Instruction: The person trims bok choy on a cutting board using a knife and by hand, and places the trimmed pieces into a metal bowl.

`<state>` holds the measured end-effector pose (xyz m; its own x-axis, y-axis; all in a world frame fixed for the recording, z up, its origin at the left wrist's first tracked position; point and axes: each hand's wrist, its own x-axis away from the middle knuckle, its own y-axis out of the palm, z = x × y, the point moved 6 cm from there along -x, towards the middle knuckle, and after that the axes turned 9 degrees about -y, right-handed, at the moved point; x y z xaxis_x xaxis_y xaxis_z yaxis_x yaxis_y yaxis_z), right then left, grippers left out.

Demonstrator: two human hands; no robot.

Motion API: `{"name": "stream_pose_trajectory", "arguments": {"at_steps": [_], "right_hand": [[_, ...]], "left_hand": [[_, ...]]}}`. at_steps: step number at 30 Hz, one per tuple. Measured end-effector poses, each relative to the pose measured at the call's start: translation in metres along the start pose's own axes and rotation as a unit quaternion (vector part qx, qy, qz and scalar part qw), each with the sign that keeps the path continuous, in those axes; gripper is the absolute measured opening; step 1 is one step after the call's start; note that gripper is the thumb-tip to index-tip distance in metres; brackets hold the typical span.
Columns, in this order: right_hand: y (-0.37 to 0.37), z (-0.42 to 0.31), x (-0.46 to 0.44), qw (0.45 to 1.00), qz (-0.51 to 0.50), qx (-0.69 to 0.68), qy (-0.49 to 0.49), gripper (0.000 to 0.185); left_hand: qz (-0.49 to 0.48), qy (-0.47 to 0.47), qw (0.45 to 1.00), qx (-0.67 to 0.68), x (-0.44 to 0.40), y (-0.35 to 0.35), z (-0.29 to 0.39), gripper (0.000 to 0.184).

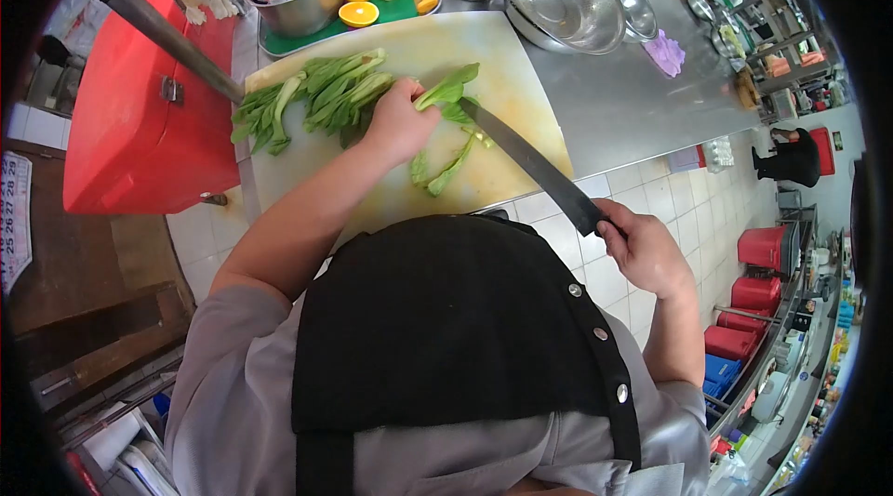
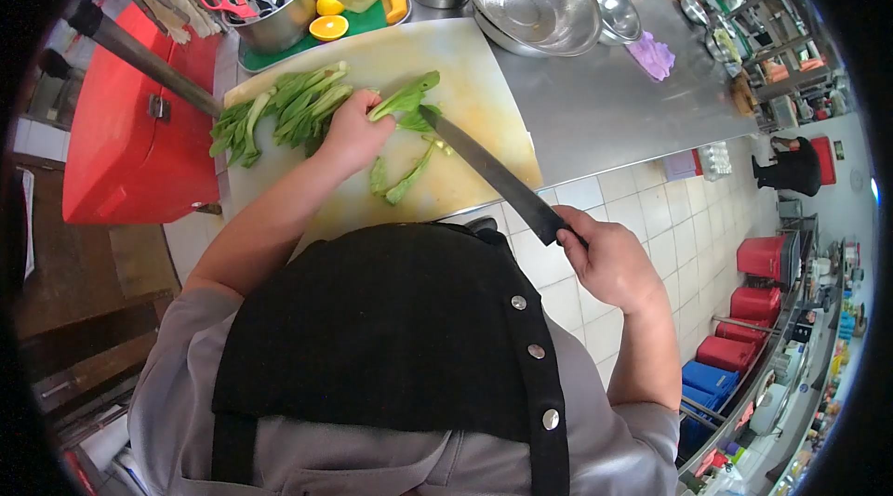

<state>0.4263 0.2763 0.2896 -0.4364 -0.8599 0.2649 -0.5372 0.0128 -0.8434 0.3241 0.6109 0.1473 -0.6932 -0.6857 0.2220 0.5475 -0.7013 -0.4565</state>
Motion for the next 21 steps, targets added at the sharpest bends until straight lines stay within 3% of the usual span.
{"name": "stream_pose_trajectory", "arguments": {"at_steps": [11,21], "right_hand": [[-0.019,-0.041,-0.021,0.961,0.020,0.239,-0.137,0.032],[-0.024,-0.048,-0.029,0.931,0.017,0.332,-0.151,0.037]], "left_hand": [[-0.009,0.000,0.999,-0.039,-0.002,0.001,0.008,0.024],[-0.008,-0.001,0.999,-0.033,-0.004,0.001,0.004,0.028]]}}
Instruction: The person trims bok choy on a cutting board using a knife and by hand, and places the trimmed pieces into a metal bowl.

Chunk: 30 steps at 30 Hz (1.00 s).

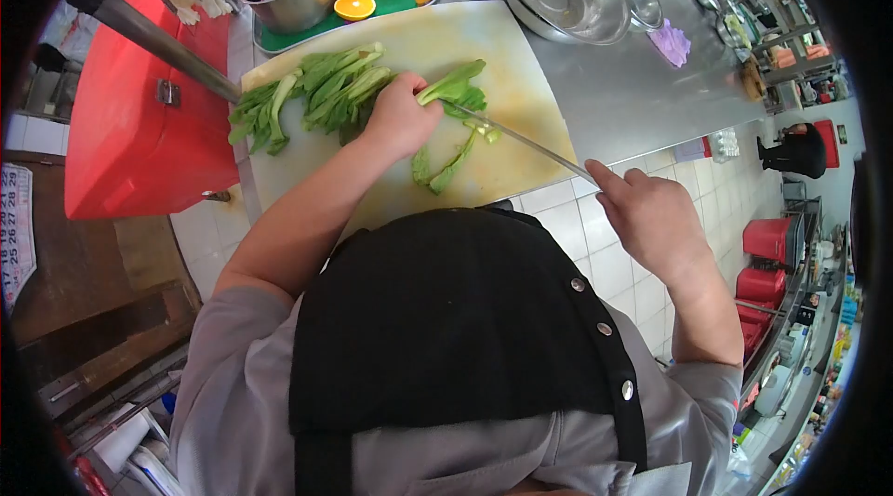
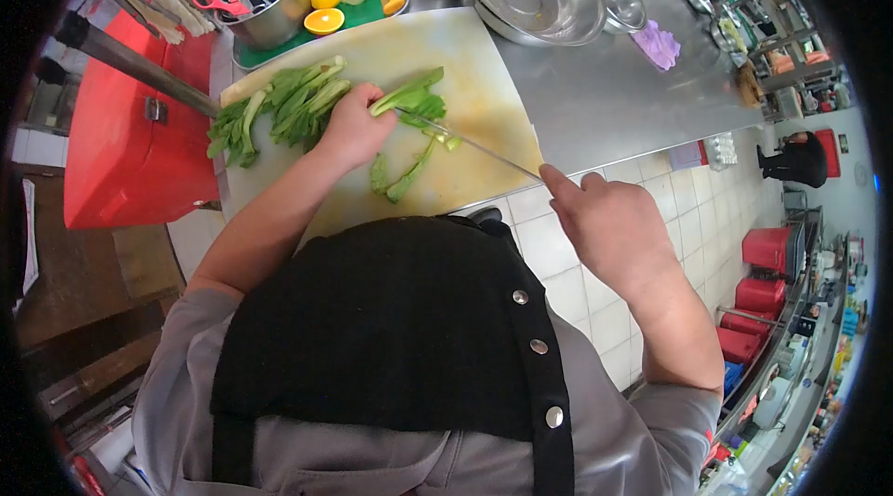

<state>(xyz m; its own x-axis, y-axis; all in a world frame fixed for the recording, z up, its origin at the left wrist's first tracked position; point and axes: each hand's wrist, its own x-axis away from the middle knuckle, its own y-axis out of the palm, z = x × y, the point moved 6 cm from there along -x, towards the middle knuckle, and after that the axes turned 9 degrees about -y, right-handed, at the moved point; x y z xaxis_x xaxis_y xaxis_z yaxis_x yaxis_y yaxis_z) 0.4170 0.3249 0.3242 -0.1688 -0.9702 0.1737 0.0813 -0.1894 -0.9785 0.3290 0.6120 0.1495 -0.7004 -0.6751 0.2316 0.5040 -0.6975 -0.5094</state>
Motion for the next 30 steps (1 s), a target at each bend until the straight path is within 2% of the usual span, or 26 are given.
{"name": "stream_pose_trajectory", "arguments": {"at_steps": [6,9,12,18,21,24,30], "right_hand": [[0.016,0.021,0.052,0.992,-0.033,-0.103,0.060,0.042],[0.010,0.026,0.064,0.973,-0.026,-0.215,0.076,0.040],[0.007,0.025,0.065,0.962,-0.024,-0.246,0.117,0.037],[0.019,0.032,0.077,0.936,0.066,-0.289,0.188,0.036],[0.019,0.024,0.074,0.933,0.081,-0.311,0.161,0.036],[0.023,0.016,0.069,0.932,0.057,-0.323,0.156,0.036],[0.027,0.002,0.058,0.949,0.053,-0.294,0.106,0.036]], "left_hand": [[0.020,0.011,0.999,0.029,0.002,-0.006,-0.001,0.026],[-0.013,0.012,0.996,0.084,-0.005,-0.002,-0.012,0.024],[-0.099,-0.028,0.989,0.109,0.005,-0.004,-0.004,0.019],[-0.086,-0.060,0.990,0.098,0.018,-0.016,-0.005,0.021],[-0.098,-0.082,0.984,0.127,0.027,-0.021,-0.002,0.020],[-0.157,-0.121,0.961,0.195,0.039,-0.027,-0.003,0.018],[-0.108,-0.075,0.985,0.109,0.041,-0.029,-0.022,0.017]]}}
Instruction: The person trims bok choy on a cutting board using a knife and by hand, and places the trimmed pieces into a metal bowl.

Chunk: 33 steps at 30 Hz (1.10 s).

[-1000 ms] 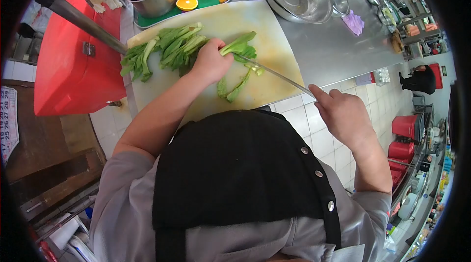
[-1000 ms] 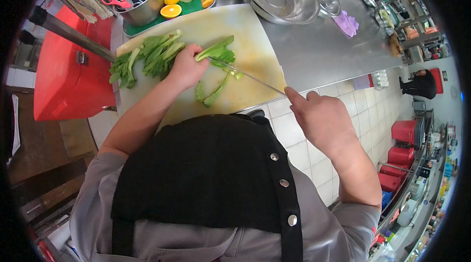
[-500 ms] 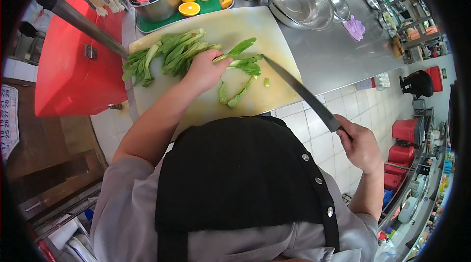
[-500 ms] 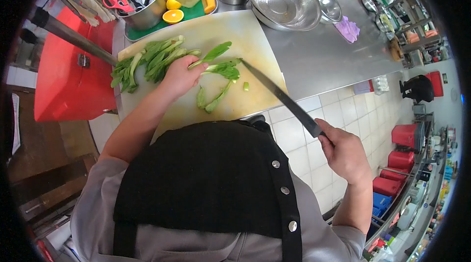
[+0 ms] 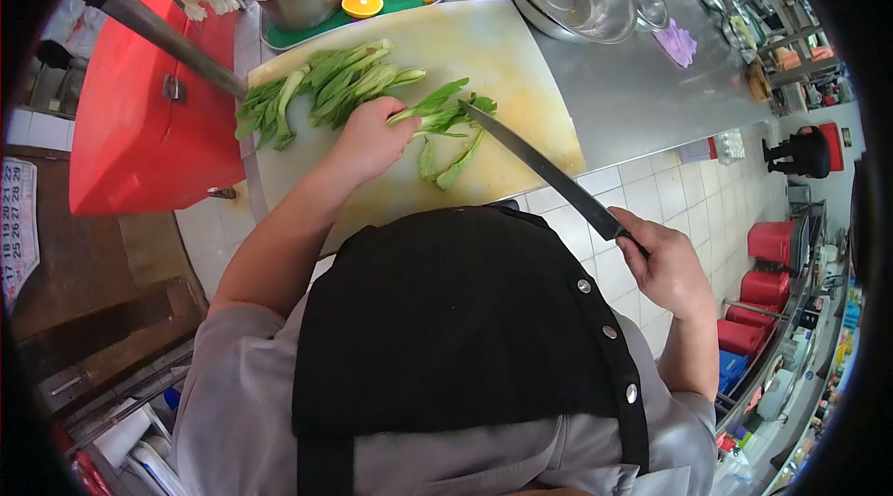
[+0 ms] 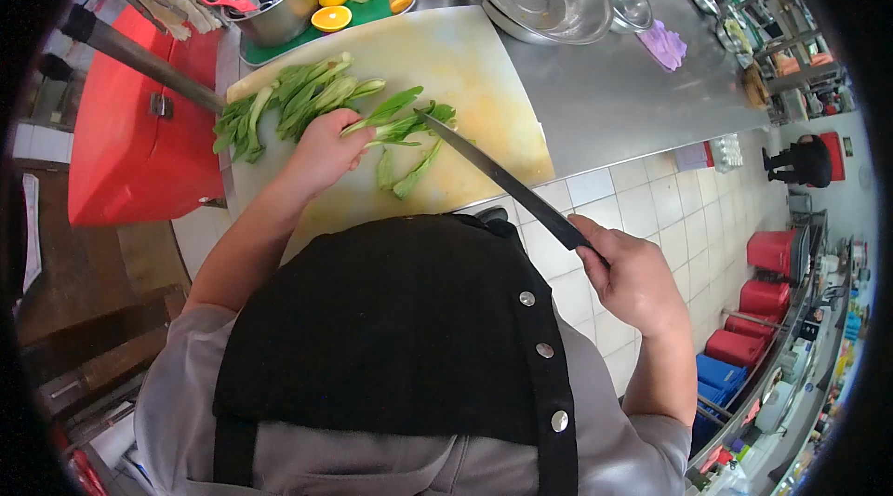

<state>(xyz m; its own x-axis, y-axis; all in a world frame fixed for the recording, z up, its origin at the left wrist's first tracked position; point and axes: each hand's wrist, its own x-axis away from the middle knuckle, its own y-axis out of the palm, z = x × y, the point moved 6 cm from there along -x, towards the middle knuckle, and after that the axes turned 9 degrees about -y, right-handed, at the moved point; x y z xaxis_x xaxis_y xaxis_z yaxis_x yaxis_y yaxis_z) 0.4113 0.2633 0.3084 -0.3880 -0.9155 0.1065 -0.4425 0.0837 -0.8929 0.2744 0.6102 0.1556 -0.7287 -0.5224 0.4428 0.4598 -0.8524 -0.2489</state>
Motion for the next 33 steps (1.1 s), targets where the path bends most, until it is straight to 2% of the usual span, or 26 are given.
{"name": "stream_pose_trajectory", "arguments": {"at_steps": [15,24,26,28,33], "right_hand": [[0.000,-0.023,-0.035,0.971,-0.056,0.218,-0.074,0.036],[0.035,-0.008,-0.041,0.986,-0.053,0.141,-0.074,0.038],[0.035,-0.006,-0.038,0.988,-0.061,0.126,-0.057,0.038],[0.034,-0.005,-0.034,0.992,-0.062,0.101,-0.040,0.038],[0.030,0.000,-0.036,0.996,-0.079,0.028,-0.011,0.038]], "left_hand": [[-0.037,-0.053,0.997,-0.030,-0.007,0.001,-0.002,0.022],[-0.077,-0.117,0.987,0.077,-0.007,-0.006,-0.004,0.021],[-0.065,-0.086,0.990,0.091,-0.003,-0.020,0.002,0.023],[-0.023,-0.049,0.993,0.103,0.007,-0.045,0.017,0.024],[0.201,0.055,0.968,0.140,0.052,-0.147,0.067,0.025]]}}
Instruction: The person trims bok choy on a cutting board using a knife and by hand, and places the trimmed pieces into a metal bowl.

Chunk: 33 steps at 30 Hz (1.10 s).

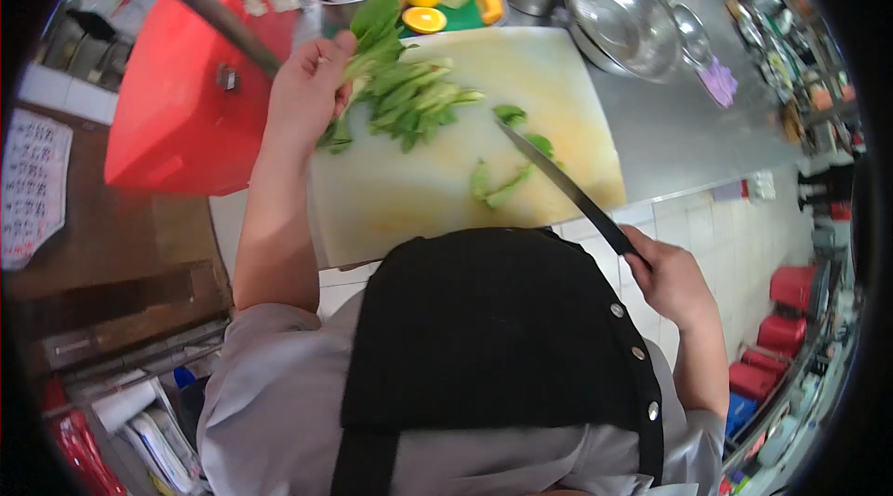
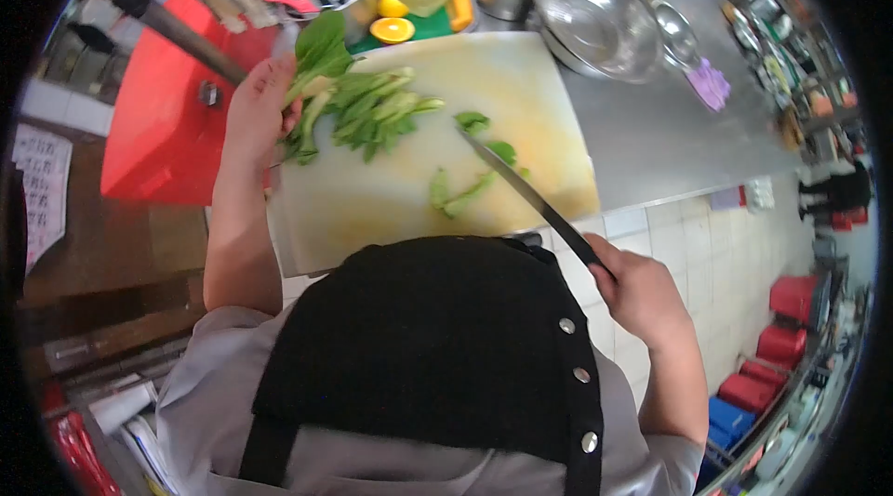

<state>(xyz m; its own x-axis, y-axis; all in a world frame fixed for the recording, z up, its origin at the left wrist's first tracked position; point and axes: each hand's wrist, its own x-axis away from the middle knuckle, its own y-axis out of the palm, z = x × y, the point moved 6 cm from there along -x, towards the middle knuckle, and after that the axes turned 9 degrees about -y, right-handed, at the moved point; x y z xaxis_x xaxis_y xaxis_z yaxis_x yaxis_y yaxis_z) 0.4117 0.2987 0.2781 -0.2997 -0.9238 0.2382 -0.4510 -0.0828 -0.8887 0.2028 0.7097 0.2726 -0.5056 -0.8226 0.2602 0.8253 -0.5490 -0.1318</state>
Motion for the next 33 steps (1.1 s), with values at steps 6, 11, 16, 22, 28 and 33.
{"name": "stream_pose_trajectory", "arguments": {"at_steps": [6,11,16,22,28,33], "right_hand": [[0.015,0.008,0.005,0.994,0.033,-0.102,0.017,0.039],[0.027,0.013,0.010,0.988,0.049,-0.145,0.028,0.040],[0.029,0.009,0.012,0.986,0.035,-0.154,0.060,0.039],[0.031,0.011,0.013,0.987,0.055,-0.147,0.032,0.038],[0.032,0.005,0.015,0.988,0.051,-0.141,0.038,0.036],[0.032,0.004,0.014,0.986,0.046,-0.154,0.053,0.036]], "left_hand": [[0.121,0.171,0.969,-0.134,0.016,-0.069,0.044,0.016],[0.142,0.169,0.965,-0.144,0.016,-0.084,0.050,0.013],[0.026,0.116,0.977,-0.179,-0.002,-0.077,0.035,0.020],[-0.062,0.078,0.864,-0.494,-0.035,-0.022,-0.035,0.049],[0.079,0.189,0.876,-0.436,-0.037,0.005,-0.028,0.043],[-0.021,0.229,0.866,-0.445,-0.025,0.071,-0.034,0.042]]}}
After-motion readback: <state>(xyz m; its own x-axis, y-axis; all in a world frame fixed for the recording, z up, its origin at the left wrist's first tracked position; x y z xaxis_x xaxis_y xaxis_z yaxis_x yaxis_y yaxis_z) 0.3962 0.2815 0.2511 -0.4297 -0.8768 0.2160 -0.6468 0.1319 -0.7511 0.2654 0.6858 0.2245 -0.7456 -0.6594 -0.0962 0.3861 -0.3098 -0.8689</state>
